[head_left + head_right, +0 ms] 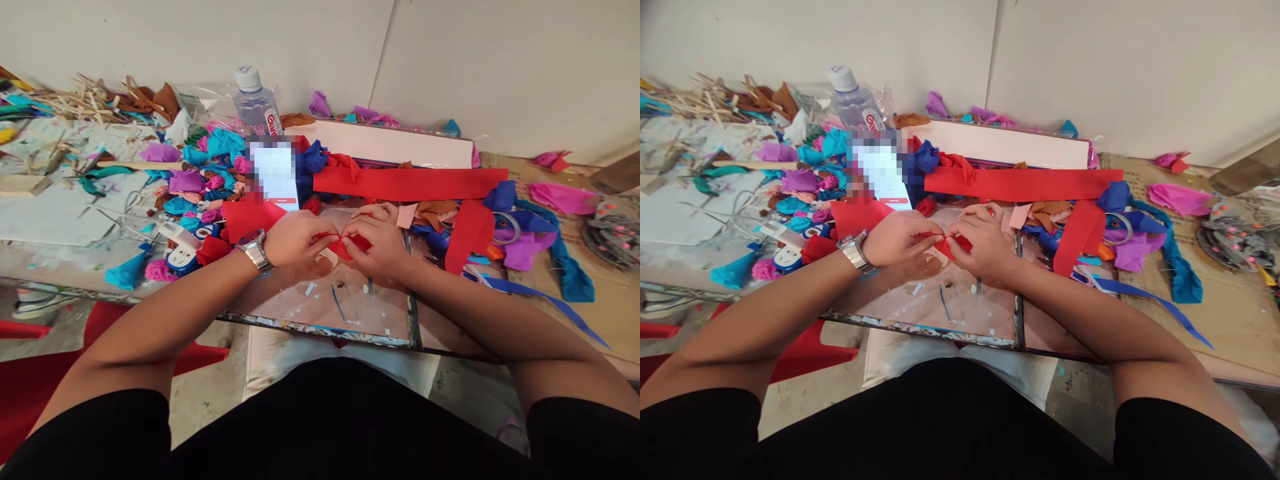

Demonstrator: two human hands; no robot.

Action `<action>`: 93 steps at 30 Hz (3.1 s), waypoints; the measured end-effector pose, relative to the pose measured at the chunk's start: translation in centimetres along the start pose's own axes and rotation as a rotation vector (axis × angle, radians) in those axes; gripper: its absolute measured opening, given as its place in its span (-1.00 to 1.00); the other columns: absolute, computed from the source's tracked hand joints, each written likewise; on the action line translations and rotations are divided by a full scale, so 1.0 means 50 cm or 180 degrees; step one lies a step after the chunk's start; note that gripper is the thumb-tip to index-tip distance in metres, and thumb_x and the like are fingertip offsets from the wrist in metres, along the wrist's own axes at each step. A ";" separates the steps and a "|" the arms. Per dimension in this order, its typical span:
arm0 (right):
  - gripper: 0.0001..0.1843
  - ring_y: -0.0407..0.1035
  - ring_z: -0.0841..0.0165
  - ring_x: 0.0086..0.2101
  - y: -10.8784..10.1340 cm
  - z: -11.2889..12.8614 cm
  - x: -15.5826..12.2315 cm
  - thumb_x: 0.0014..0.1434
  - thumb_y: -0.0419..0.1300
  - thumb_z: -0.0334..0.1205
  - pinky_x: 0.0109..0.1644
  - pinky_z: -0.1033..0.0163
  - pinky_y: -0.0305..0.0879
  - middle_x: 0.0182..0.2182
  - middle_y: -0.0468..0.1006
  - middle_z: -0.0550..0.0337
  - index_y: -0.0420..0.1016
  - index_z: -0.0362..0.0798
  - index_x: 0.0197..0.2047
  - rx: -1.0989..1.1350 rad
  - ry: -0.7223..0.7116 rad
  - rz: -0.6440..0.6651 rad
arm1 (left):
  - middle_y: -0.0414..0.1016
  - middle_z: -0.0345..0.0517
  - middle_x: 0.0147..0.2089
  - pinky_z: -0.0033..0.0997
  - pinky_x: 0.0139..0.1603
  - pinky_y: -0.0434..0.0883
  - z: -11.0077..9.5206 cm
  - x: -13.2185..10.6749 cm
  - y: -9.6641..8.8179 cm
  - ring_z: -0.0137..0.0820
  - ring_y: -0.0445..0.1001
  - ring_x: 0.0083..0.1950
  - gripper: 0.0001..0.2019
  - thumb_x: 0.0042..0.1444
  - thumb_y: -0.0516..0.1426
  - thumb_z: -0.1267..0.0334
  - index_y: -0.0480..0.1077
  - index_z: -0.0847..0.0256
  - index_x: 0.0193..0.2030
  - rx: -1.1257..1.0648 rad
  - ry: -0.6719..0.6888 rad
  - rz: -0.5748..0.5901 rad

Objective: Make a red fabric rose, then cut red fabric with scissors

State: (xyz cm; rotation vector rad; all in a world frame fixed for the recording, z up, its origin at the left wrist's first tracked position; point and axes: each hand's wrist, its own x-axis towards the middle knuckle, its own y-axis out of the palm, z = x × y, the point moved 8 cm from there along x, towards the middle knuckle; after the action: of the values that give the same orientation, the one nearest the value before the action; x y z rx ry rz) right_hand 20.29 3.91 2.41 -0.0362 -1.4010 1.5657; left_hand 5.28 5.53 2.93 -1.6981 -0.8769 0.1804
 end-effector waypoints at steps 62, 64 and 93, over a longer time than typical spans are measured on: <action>-0.95 0.46 0.05 0.02 0.012 -0.006 -0.008 0.35 0.23 -0.23 0.28 -0.20 0.10 -0.22 0.71 0.10 0.51 0.04 -0.19 -0.0468 -0.0376 0.0041 | 0.69 0.02 -0.29 -0.29 -0.33 0.22 0.013 -0.009 0.016 -0.17 0.62 -0.28 -0.62 0.31 0.10 -0.04 0.64 0.15 -0.08 0.0367 -0.0496 0.0345; -0.94 0.46 0.05 0.04 0.019 0.002 -0.010 0.37 0.22 -0.23 0.28 -0.18 0.12 -0.20 0.71 0.10 0.53 0.05 -0.17 -0.0433 -0.0474 0.0147 | 0.69 0.00 -0.28 -0.30 -0.32 0.25 0.009 -0.007 0.018 -0.22 0.62 -0.29 -0.62 0.35 0.10 -0.03 0.65 0.15 -0.10 0.0253 -0.0451 0.0356; -0.85 0.52 0.11 -0.07 0.016 0.012 -0.011 0.44 0.24 -0.15 0.20 -0.13 0.21 -0.23 0.76 0.15 0.63 0.05 -0.15 -0.0269 -0.0454 0.0129 | 0.57 -0.19 -0.41 -0.39 -0.34 0.24 -0.004 0.000 0.025 -0.45 0.38 -0.44 -0.75 0.32 0.08 0.23 0.58 0.21 -0.26 -0.0684 -0.0220 0.0542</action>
State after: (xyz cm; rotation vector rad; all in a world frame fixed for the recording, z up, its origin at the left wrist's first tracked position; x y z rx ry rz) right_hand 19.74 3.24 1.69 -0.0038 -1.5866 1.5669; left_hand 5.94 5.28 1.89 -1.9790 -0.8254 0.2690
